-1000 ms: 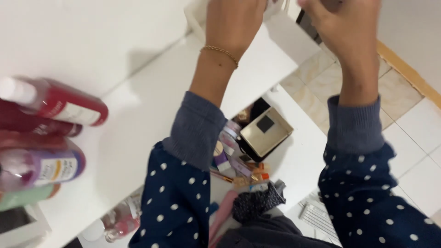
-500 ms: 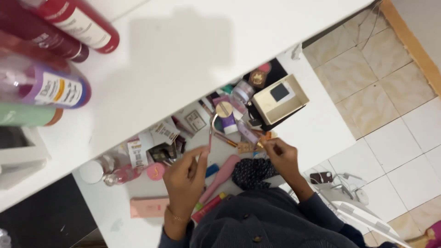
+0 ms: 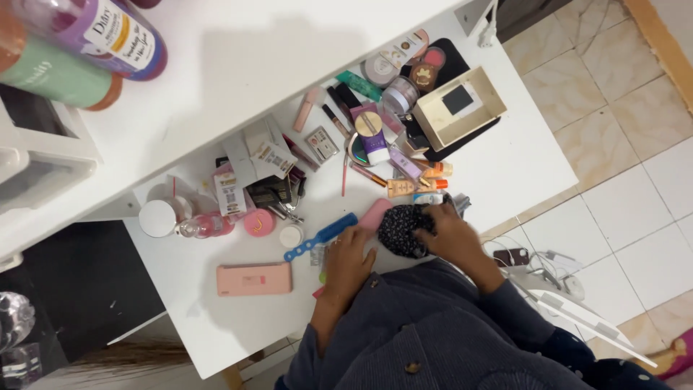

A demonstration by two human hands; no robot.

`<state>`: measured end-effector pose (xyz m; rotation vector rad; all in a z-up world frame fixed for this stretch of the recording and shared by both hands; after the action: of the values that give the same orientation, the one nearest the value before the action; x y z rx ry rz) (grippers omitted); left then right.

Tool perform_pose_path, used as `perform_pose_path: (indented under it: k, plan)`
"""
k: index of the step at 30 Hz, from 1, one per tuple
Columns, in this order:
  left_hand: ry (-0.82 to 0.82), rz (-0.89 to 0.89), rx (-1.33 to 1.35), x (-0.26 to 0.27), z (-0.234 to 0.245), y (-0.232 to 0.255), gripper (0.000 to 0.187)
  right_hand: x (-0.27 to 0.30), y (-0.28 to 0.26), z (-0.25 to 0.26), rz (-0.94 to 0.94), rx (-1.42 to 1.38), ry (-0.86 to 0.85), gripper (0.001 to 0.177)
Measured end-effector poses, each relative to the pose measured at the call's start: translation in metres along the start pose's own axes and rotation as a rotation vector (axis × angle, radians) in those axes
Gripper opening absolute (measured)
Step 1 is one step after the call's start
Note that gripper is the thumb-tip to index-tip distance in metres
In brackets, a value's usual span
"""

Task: Organizing various cosmetics, lotions, and personal care items on a desk and in plastic drawers.

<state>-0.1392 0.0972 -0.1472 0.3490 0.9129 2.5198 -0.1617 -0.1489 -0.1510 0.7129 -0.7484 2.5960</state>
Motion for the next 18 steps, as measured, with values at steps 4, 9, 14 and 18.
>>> perform_pose_path:
  k: [4, 9, 14, 18]
  plan:
    - [0.104, -0.189, -0.244, -0.002, -0.03, -0.027, 0.039, 0.004, -0.007, -0.038, 0.166, -0.283, -0.168, 0.066]
    - [0.112, -0.139, -0.125, 0.0, -0.02, -0.044, 0.068, 0.013, -0.043, -0.031, 0.298, -0.438, -0.402, 0.056]
    - [0.248, -0.135, -0.133, 0.003, -0.011, -0.061, 0.066, -0.029, -0.078, -0.017, 0.394, 0.015, -0.266, 0.037]
    - [0.346, -0.134, -0.142, -0.006, 0.0, -0.066, 0.041, -0.083, -0.088, -0.025, 0.418, 0.299, 0.311, 0.027]
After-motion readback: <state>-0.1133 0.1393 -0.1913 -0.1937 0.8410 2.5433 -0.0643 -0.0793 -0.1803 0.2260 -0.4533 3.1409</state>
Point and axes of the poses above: each hand's wrist, its own x-axis away from the middle knuckle, its own z-axis out of the back of the hand, y = z × x, the point moved 1 cm from there along -x, towards the middle knuckle, and after that the axes turned 1 degree about x, right-handed, at the moved point
